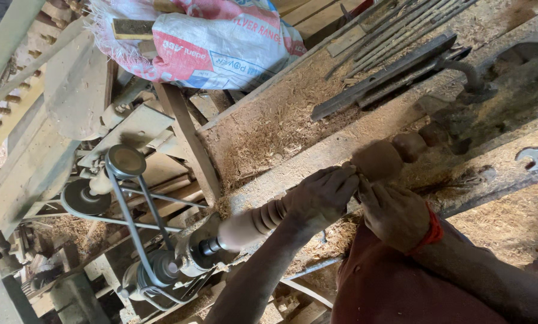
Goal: The person shapes a spindle on a wood lathe using a chisel. They then use a piece of sandpaper to smooth the surface of the rotating wood.
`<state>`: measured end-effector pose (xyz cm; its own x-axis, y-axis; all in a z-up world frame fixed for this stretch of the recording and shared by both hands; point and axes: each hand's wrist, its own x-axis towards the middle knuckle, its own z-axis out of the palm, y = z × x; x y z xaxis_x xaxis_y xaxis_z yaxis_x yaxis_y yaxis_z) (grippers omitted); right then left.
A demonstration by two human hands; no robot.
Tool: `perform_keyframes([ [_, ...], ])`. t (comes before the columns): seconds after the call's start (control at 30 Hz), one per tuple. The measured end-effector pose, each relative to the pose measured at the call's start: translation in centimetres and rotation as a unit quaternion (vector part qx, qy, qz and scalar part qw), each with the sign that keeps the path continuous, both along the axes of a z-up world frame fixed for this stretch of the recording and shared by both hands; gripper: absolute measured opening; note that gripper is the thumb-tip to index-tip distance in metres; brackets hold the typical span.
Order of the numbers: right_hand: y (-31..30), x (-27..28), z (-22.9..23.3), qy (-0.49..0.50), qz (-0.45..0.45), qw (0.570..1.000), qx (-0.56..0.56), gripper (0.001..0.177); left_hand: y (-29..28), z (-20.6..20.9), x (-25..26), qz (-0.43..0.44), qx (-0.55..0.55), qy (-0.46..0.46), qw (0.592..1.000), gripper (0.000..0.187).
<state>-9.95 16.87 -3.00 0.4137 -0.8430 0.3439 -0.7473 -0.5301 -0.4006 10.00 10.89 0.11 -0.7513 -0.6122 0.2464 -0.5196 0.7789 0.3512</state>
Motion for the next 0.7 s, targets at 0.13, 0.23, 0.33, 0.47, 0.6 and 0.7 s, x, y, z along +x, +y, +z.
perform_keyframes([
  [0.13,0.2,0.0,-0.5,0.016,0.003,1.000,0.023,0.075,0.0,-0.2,-0.2,-0.011,-0.024,0.009,1.000,0.022],
  [0.23,0.2,0.0,-1.0,0.019,0.004,0.999,0.031,0.078,0.1,0.0,-0.3,-0.005,-0.053,-0.011,0.999,0.019],
  [0.33,0.3,0.0,-1.3,0.017,0.001,0.999,0.029,0.078,0.1,0.4,-0.4,-0.014,-0.062,-0.014,0.998,0.020],
  [0.47,0.4,0.1,-1.2,0.015,-0.005,1.000,0.008,0.074,0.0,0.8,-0.8,-0.013,-0.078,-0.020,0.997,0.019],
  [0.6,0.3,0.1,-1.0,0.021,-0.004,0.999,0.035,0.070,-0.2,0.9,-1.2,-0.001,-0.100,-0.038,0.994,0.015],
  [0.7,0.0,0.1,-0.7,0.013,0.000,1.000,0.020,0.068,-0.3,1.2,-1.2,-0.009,-0.095,-0.044,0.994,0.015],
])
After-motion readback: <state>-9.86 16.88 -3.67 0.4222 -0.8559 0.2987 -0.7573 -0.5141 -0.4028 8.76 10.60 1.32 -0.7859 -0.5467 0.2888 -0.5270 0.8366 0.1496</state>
